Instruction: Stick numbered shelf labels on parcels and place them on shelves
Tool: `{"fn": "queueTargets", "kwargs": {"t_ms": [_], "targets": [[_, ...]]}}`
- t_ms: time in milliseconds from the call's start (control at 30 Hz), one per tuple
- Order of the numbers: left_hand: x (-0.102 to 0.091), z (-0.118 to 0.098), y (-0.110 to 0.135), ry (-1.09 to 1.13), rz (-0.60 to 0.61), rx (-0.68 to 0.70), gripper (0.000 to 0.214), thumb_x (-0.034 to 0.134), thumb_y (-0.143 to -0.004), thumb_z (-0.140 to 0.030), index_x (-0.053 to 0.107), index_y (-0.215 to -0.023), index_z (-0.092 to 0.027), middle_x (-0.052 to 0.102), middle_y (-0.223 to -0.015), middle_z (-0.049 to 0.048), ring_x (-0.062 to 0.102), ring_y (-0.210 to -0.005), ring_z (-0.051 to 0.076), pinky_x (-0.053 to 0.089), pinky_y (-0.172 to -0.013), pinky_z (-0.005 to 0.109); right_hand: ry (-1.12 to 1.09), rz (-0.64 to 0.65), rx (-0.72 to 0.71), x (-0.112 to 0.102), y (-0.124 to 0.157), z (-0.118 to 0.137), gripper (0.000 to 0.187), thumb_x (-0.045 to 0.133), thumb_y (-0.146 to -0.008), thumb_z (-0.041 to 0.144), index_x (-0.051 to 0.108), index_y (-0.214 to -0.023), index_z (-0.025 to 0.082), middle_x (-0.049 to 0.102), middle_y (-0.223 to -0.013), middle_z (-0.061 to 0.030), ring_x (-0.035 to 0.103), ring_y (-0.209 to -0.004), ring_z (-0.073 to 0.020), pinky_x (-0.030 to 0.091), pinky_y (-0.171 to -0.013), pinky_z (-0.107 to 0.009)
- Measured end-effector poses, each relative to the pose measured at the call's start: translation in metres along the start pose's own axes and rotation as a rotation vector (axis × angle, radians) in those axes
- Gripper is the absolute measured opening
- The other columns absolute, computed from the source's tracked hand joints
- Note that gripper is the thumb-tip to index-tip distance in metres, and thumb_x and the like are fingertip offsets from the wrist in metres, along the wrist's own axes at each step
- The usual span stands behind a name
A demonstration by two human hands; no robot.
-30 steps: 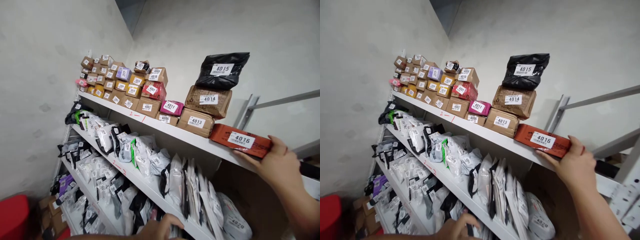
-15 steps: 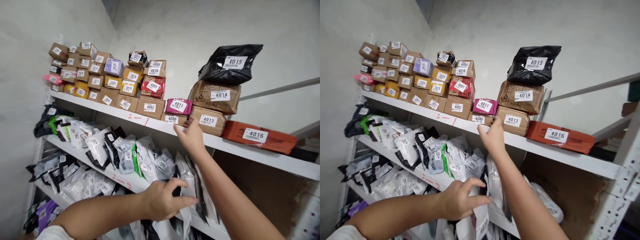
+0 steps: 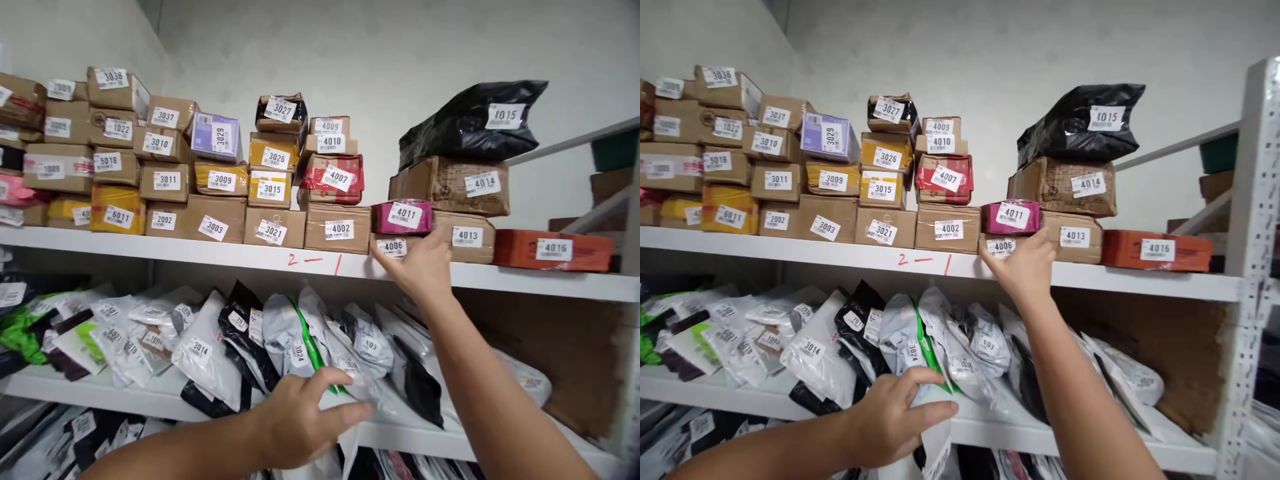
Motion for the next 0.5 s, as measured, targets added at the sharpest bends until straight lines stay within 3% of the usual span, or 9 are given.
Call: {"fn": "queueTargets", "kwargs": {"t_ms": [133, 267, 367, 500], "targets": [[-0.020, 0.009, 0.022, 0.011, -0.035, 0.016, 0.058, 0.047, -0.073, -0.007, 0.047, -0.129, -0.024, 0.056, -0.116, 0.0109, 0.054, -0.058, 0.012, 0.052, -0.046, 0.026, 0.090, 0.068, 0.001, 0.001, 0.002, -0.003, 0.124, 0.055, -0.065, 0.078, 0.014, -0.140, -0.012, 0.038, -0.132, -0.0398, 0.043, -0.119, -0.0488, 0.035, -0.098, -0.058], [-0.025, 0.022, 0.033, 0.021, -0.037, -0.015, 0.063, 0.044, -0.068, -0.002, 0.048, -0.127, -0.023, 0.054, -0.116, 0.0105, 0.051, -0.055, 0.010, 0.049, -0.045, 0.025, 0.140, 0.116, 0.056, 0.005, -0.004, -0.002, 0.130, 0.062, -0.062, 0.075, 0.012, -0.140, -0.015, 0.044, -0.124, -0.0403, 0.047, -0.114, -0.0492, 0.037, -0.094, -0.057], [-0.028, 0.036, 0.018, 0.045, -0.063, -0.030, 0.063, 0.045, -0.066, -0.003, 0.049, -0.126, -0.024, 0.053, -0.118, 0.0102, 0.049, -0.053, 0.009, 0.048, -0.045, 0.024, 0.094, 0.152, 0.107, 0.009, -0.010, 0.000, 0.131, 0.071, -0.058, 0.066, 0.006, -0.144, -0.008, 0.048, -0.120, -0.0359, 0.053, -0.108, -0.0464, 0.041, -0.090, -0.054], [-0.034, 0.060, -0.035, 0.097, -0.085, -0.085, 0.057, 0.047, -0.069, -0.005, 0.052, -0.123, -0.024, 0.052, -0.120, 0.0079, 0.055, -0.060, 0.009, 0.052, -0.054, 0.024, -0.001, 0.128, 0.173, 0.008, -0.014, 0.000, 0.132, 0.078, -0.054, 0.055, 0.000, -0.148, 0.004, 0.044, -0.123, -0.0314, 0.054, -0.107, -0.0444, 0.043, -0.087, -0.052]]}}
Point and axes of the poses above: each hand's wrist, its own y-axis away from the middle knuckle, its own x-axis out of the palm, z = x × y, the point moved 8 cm from there along -y, towards the middle knuckle
